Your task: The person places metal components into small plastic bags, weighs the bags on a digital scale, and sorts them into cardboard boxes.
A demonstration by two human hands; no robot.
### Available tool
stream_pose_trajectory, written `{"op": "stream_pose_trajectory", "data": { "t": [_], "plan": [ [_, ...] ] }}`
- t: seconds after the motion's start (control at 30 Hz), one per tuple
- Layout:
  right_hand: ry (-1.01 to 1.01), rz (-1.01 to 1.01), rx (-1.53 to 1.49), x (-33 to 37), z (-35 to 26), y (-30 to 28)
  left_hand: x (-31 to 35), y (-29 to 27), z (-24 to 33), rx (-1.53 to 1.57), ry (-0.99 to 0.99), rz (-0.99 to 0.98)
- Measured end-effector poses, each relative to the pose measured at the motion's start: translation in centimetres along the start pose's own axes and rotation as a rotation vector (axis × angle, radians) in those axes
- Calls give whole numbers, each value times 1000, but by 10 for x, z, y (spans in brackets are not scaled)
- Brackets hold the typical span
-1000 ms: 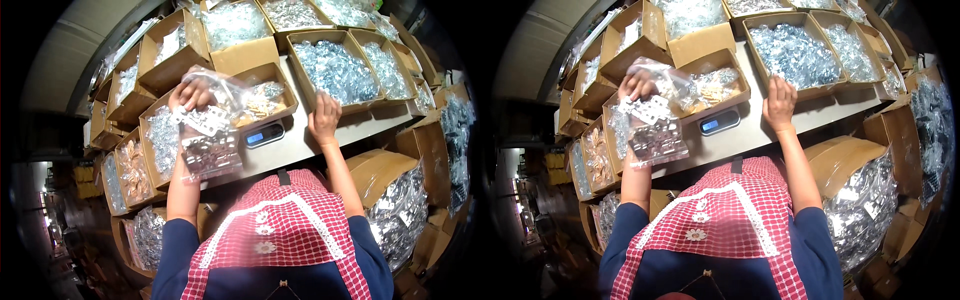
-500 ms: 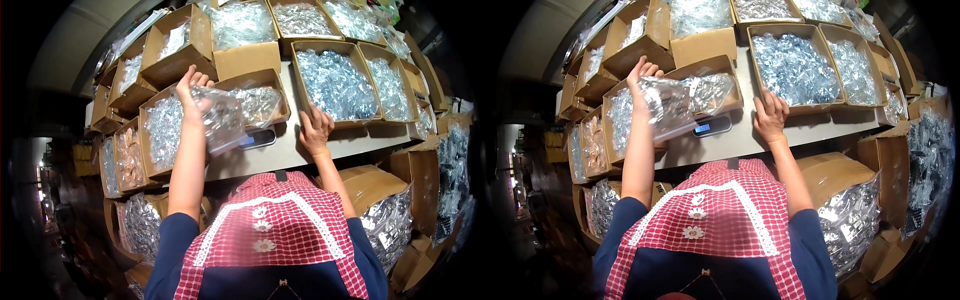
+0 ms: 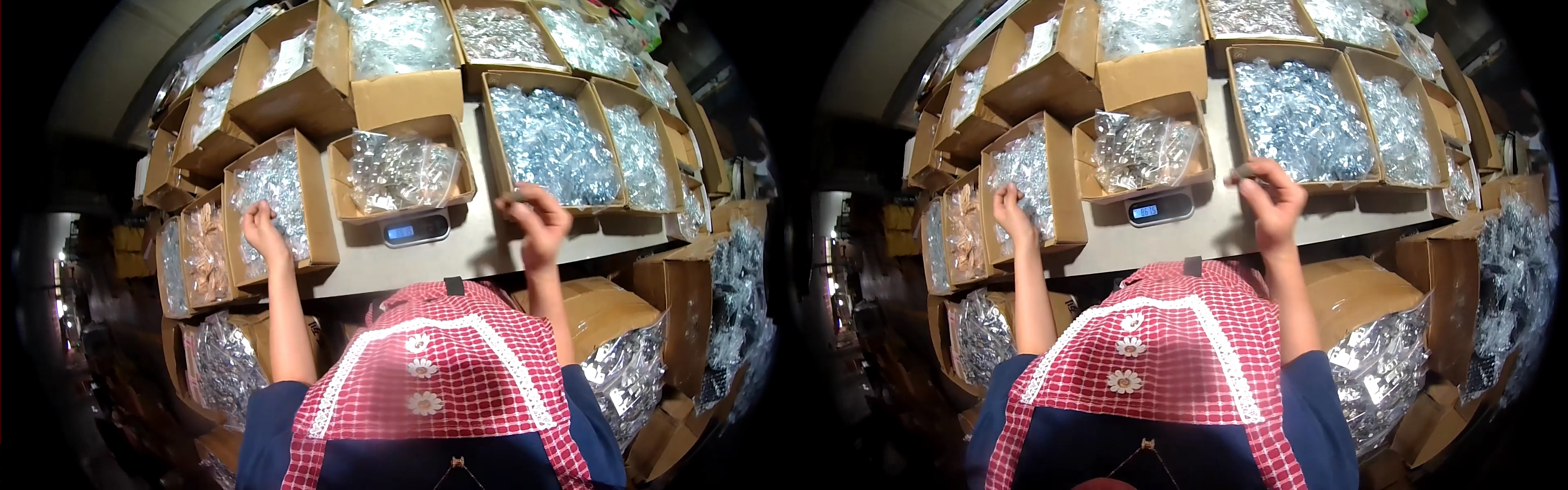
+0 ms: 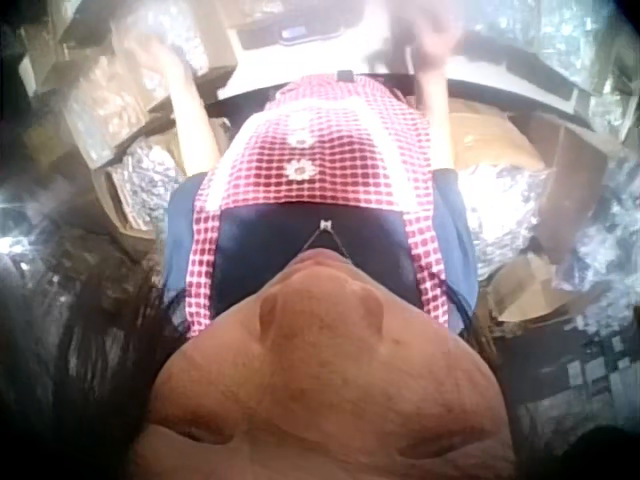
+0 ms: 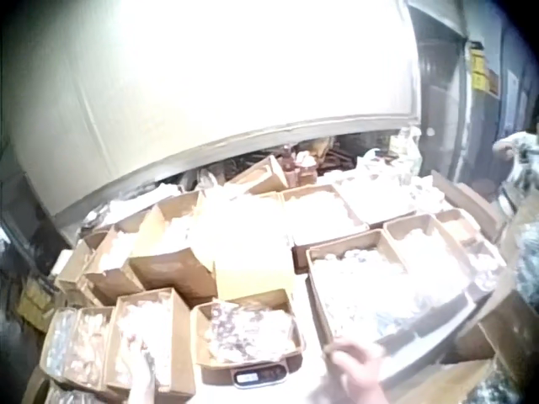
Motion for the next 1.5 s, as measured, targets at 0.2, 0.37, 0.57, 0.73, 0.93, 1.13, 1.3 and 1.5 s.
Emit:
{"op": "stream_pose_trajectory", "data": {
  "t": [0.2,0.37,0.57,0.73,0.93,1.13,1.3,1.5],
  "plan": [
    [-937,-771,-173,42,-187,46,14,-34,-31,53,-197,143],
    [-916,-959,-389,53,-213,74,13,-29,-29,56,-190,76],
    [-861,-1031,-459,53,-217,86,17,-31,-26,76,-229,130],
    [-824,-1068,-516,52,-225,91,13,-31,-27,68,-236,131],
    [-767,-1110,-574,57,-227,92,15,-30,-24,109,-248,136],
    [-693,-1140,-609,62,-234,91,14,-30,-26,96,-245,149],
    [-588,-1154,-686,69,-234,92,14,-31,-27,110,-244,155],
    [-717,-1079,-738,73,-234,92,14,-33,-27,99,-241,172]
  ]
}}
Point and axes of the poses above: each hand's wrist, its own x-axis away from the middle knuckle, its own y-axis out of the palm, z = x × y, the point moved 4 cm from there along -x, towards the middle knuckle, and after that the axes turned 4 degrees about y, right-handed, at the moved point
